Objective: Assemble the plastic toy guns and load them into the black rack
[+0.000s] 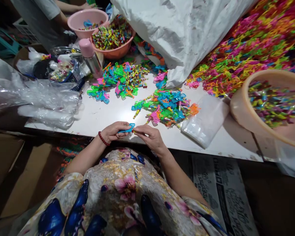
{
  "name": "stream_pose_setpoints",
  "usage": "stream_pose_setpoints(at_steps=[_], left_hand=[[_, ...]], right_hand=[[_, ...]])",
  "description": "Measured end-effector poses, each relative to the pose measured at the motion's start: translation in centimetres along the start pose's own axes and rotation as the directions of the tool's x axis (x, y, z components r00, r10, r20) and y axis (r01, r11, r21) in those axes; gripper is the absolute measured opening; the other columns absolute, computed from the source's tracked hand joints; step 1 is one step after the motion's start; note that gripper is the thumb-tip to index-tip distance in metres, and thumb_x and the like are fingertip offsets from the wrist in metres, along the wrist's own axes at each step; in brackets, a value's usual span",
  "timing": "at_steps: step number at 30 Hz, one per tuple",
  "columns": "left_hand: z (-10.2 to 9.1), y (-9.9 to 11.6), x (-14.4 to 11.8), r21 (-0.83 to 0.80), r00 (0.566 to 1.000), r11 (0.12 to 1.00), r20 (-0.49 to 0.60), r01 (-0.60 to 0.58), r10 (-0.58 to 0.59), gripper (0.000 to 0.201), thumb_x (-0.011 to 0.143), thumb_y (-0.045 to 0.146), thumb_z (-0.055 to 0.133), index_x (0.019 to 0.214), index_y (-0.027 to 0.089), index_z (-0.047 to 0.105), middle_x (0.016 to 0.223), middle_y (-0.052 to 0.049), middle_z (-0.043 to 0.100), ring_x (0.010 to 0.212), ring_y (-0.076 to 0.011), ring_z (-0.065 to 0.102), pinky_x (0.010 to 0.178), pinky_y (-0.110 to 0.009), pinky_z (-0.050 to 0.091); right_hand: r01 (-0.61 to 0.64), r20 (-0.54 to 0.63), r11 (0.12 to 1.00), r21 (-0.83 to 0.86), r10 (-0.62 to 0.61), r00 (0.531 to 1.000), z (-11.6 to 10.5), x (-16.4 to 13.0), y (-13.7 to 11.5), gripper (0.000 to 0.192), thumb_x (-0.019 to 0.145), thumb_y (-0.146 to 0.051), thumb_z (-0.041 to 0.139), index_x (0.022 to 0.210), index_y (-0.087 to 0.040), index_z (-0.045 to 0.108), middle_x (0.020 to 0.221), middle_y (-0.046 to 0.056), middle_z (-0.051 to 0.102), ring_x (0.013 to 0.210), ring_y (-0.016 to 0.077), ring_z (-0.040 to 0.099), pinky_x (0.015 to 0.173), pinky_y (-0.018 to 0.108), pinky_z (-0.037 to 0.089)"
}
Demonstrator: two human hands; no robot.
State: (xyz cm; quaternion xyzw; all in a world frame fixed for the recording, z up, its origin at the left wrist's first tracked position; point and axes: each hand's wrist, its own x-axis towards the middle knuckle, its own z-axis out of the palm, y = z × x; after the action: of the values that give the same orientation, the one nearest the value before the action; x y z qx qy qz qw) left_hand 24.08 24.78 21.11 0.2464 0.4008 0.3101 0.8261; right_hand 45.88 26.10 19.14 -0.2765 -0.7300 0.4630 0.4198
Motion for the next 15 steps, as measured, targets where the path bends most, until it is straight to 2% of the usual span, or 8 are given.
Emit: stream_pose_setpoints(at_steps=[3,6,9,11,12,13,15], left_hand=[[-0.4,-0.3,0.0,-0.011,0.999,1.0,0.029,0.025,-0.025,0.026,0.074,0.025,0.08,0.077,0.012,0.057,0.053,0.004,0.054,0.032,0.0016,0.03,0.032,-0.011,0.018],[-0.6,-0.8,0.5,0.015,0.999,0.999,0.015,0.029,-0.029,0.027,0.075,0.028,0.08,0.077,0.013,0.057,0.054,0.003,0.056,0.032,0.0011,0.03,0.033,-0.012,0.018],[-0.8,-0.9,1.9,0.039,0.997,0.999,-0.076,0.001,0.002,0.034,0.082,0.044,0.075,0.087,0.013,0.061,0.062,-0.003,0.063,0.038,-0.005,0.046,0.035,-0.015,0.026],[-1.4,-0.3,3.1,0.055,0.974,0.994,-0.204,-0.09,0.099,0.04,0.087,0.052,0.068,0.097,0.015,0.061,0.069,-0.006,0.066,0.047,-0.0099,0.055,0.04,-0.018,0.034],[-1.9,0.2,3.8,0.089,0.939,0.983,-0.293,-0.162,0.181,0.038,0.088,0.052,0.066,0.098,0.016,0.06,0.072,-0.006,0.066,0.05,-0.0106,0.056,0.043,-0.019,0.036],[-2.6,1.0,4.5,0.142,0.879,0.961,-0.39,-0.238,0.275,0.033,0.089,0.048,0.066,0.097,0.017,0.058,0.073,-0.004,0.065,0.051,-0.0102,0.054,0.045,-0.02,0.036],[-4.2,2.9,5.8,0.229,0.731,0.902,-0.528,-0.367,0.432,0.023,0.088,0.036,0.07,0.092,0.019,0.055,0.077,-0.002,0.062,0.06,-0.0107,0.054,0.052,-0.021,0.036]], right_hand=[[0.073,0.055,0.992,-0.103,-0.068,0.996,0.0,-0.2,0.7,0.021,0.095,-0.028,0.064,0.111,-0.03,0.076,0.102,0.006,0.076,0.092,0.0183,0.069,0.084,0.035,0.056],[0.103,0.093,0.976,-0.192,-0.086,0.992,-0.1,-0.1,1.5,0.022,0.096,-0.032,0.061,0.112,-0.03,0.076,0.102,0.007,0.076,0.09,0.019,0.068,0.08,0.035,0.056],[0.113,0.1,0.963,-0.243,-0.091,0.991,-1.5,0.4,1.7,0.023,0.097,-0.034,0.059,0.112,-0.03,0.075,0.1,0.007,0.076,0.089,0.0194,0.068,0.078,0.035,0.056],[0.073,0.002,0.95,-0.305,-0.075,0.997,-3.6,1.0,1.6,0.023,0.097,-0.034,0.058,0.112,-0.03,0.074,0.1,0.006,0.075,0.09,0.0203,0.068,0.08,0.036,0.056],[0.033,-0.093,0.929,-0.37,-0.072,0.993,-4.9,1.4,1.5,0.023,0.097,-0.035,0.058,0.113,-0.03,0.074,0.101,0.006,0.075,0.092,0.0214,0.068,0.084,0.038,0.056],[-0.027,-0.205,0.888,-0.458,-0.076,0.976,-6.3,1.9,1.4,0.025,0.097,-0.037,0.057,0.114,-0.029,0.073,0.105,0.008,0.074,0.097,0.0234,0.067,0.089,0.041,0.054],[-0.184,-0.397,0.742,-0.645,-0.119,0.91,-8.7,3.1,1.4,0.032,0.096,-0.04,0.056,0.121,-0.024,0.07,0.119,0.013,0.069,0.112,0.0294,0.061,0.101,0.051,0.047]])
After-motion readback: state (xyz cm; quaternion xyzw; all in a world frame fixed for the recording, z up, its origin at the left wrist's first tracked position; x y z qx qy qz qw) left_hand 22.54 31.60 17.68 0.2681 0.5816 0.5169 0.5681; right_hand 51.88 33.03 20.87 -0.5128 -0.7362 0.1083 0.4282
